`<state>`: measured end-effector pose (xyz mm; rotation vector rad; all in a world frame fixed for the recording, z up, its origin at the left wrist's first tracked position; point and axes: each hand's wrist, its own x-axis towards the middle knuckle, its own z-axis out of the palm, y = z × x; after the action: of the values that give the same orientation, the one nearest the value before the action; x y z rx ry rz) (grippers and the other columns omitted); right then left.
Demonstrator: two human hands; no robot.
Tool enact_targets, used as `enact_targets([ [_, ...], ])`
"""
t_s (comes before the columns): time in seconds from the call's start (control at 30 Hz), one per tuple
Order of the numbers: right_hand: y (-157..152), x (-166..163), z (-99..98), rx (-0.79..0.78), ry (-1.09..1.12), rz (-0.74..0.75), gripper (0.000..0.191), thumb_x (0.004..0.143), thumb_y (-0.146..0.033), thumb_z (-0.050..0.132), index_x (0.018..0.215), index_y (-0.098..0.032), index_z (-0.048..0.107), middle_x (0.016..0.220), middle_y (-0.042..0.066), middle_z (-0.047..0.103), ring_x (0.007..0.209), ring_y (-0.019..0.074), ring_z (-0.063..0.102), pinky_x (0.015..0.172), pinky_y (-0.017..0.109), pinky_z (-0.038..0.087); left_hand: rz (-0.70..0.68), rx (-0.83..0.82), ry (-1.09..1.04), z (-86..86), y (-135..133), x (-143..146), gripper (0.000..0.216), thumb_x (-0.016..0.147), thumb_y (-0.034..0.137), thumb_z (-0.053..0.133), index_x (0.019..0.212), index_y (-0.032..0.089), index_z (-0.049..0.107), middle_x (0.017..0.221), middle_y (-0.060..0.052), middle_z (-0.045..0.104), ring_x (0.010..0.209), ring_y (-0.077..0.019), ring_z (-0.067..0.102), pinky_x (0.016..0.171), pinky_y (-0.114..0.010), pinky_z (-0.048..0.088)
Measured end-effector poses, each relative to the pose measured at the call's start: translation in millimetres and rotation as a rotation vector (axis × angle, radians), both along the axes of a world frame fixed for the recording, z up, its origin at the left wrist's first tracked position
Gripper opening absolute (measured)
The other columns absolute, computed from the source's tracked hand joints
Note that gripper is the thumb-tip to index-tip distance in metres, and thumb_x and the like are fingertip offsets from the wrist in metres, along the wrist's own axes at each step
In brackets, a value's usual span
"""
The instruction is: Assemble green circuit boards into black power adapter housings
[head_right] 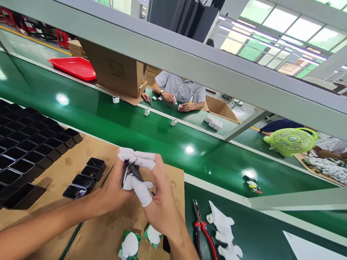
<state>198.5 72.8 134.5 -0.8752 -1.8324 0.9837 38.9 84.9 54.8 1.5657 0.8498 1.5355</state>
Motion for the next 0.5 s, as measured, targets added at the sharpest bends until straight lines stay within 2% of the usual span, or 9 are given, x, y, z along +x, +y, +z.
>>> enact_targets([
  [0.1,3.0,-1.8,-1.6,0.003,0.01,-0.008,0.034,0.121,-0.047,0.062,0.153,-0.043,0.074,0.154,0.009,0.068,0.14,0.0304,0.067,0.106,0.044,0.062,-0.002,0.034,0.0,3.0,7.2,0.2,0.055,0.092,0.016,0.08,0.131,0.029,0.044,0.112,0.0,0.049,0.091,-0.019,0.054,0.078,-0.032,0.054],
  [0.17,3.3,-2.5,-1.8,0.002,0.02,-0.004,0.034,0.12,-0.048,0.063,0.151,-0.042,0.075,0.153,0.01,0.068,0.138,0.0303,0.069,0.104,0.044,0.063,-0.002,0.059,0.011,5.8,9.0,-1.3,0.056,0.09,0.017,0.081,0.13,0.029,0.043,0.111,0.001,0.048,0.09,-0.0187,0.053,0.077,-0.032,0.053],
  [0.33,1.1,-3.6,-0.1,0.027,0.014,0.004,0.036,0.119,-0.05,0.063,0.15,-0.038,0.075,0.155,0.011,0.067,0.142,0.0318,0.068,0.12,0.054,0.059,0.006,0.118,0.036,7.4,9.5,-4.5,0.06,0.087,0.018,0.085,0.129,0.029,0.043,0.115,0.0,0.046,0.094,-0.0201,0.052,0.082,-0.034,0.053],
  [0.5,-4.3,-4.2,4.1,0.072,0.012,0.029,0.036,0.12,-0.043,0.061,0.155,-0.042,0.071,0.159,0.009,0.065,0.152,0.0319,0.061,0.132,0.059,0.05,0.021,0.169,0.046,7.5,9.1,-6.6,0.065,0.083,0.012,0.082,0.134,0.029,0.045,0.12,-0.002,0.047,0.102,-0.023,0.052,0.09,-0.038,0.053],
])
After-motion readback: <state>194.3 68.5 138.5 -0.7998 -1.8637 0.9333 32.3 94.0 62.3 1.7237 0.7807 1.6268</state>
